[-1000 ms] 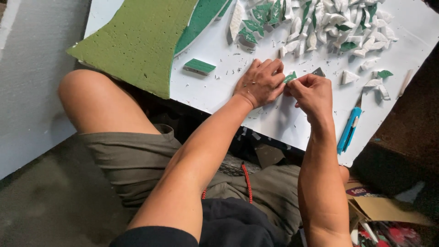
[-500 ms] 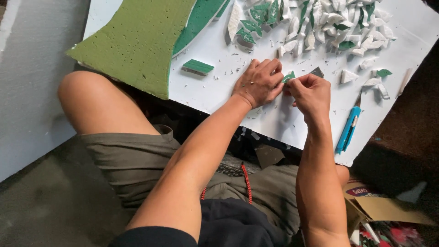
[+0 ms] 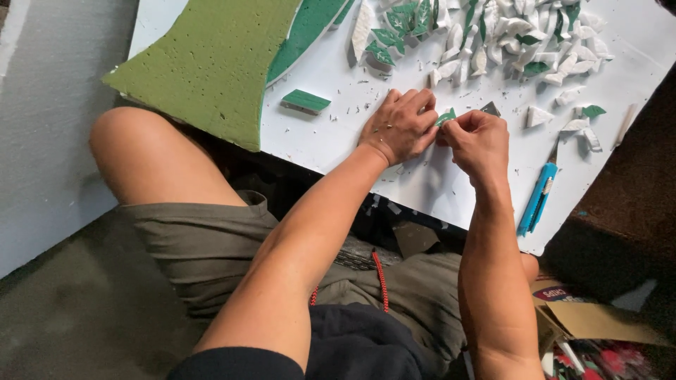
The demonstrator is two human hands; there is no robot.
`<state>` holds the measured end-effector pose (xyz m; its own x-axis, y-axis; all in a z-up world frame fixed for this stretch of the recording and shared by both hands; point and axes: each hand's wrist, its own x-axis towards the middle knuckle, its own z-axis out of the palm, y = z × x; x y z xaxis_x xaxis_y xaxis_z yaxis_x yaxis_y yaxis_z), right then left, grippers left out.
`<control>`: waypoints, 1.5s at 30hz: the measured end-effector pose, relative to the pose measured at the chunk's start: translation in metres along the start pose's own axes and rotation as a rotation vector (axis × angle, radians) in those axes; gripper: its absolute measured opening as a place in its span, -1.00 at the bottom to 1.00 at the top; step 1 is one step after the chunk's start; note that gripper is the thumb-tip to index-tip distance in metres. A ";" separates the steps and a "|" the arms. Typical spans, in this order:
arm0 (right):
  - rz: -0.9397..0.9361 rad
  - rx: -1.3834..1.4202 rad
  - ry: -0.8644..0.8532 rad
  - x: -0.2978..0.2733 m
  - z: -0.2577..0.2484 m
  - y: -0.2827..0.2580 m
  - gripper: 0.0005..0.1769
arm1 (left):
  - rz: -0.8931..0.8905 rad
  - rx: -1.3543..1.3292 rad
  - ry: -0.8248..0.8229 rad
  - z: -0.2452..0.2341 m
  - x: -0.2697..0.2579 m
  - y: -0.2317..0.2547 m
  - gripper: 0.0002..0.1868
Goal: The person is using a small utility blade to trim and carve small pieces of green and white foam on a white work surface.
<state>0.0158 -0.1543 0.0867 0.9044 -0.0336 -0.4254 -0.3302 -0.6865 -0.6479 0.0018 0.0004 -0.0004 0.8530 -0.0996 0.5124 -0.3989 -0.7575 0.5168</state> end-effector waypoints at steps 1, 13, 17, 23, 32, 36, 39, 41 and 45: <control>-0.001 0.000 0.001 -0.001 0.000 -0.002 -0.85 | 0.001 0.000 0.001 -0.001 0.001 0.000 -0.79; 0.137 0.271 0.035 -0.006 -0.002 -0.008 -0.87 | -0.024 -0.013 -0.042 -0.005 0.000 0.002 -0.79; 0.032 0.437 0.112 -0.008 -0.003 0.007 -0.92 | -0.023 -0.030 -0.059 -0.006 0.001 0.002 -0.79; -0.277 0.384 0.016 -0.020 0.001 0.019 -0.92 | -0.008 -0.034 -0.021 -0.005 0.002 0.002 -0.76; -0.310 0.385 -0.021 -0.022 0.003 0.032 -0.90 | -0.007 -0.034 -0.012 -0.006 0.002 0.003 -0.77; -0.326 0.380 -0.026 -0.024 0.002 0.020 -0.90 | -0.009 -0.036 -0.015 -0.006 0.003 0.003 -0.77; -0.281 0.363 -0.007 -0.022 0.003 0.035 -0.89 | -0.002 -0.033 -0.007 -0.007 0.003 0.004 -0.77; -0.264 0.391 0.013 -0.021 0.001 0.037 -0.89 | -0.008 -0.043 -0.020 -0.007 0.002 0.002 -0.77; -0.177 0.549 0.054 -0.020 -0.006 0.024 -0.89 | -0.013 -0.067 -0.052 -0.008 0.003 0.002 -0.79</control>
<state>-0.0086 -0.1739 0.0834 0.9664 0.0007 -0.2571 -0.2513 -0.2083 -0.9452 0.0007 0.0038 0.0077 0.8738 -0.1252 0.4699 -0.4081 -0.7143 0.5685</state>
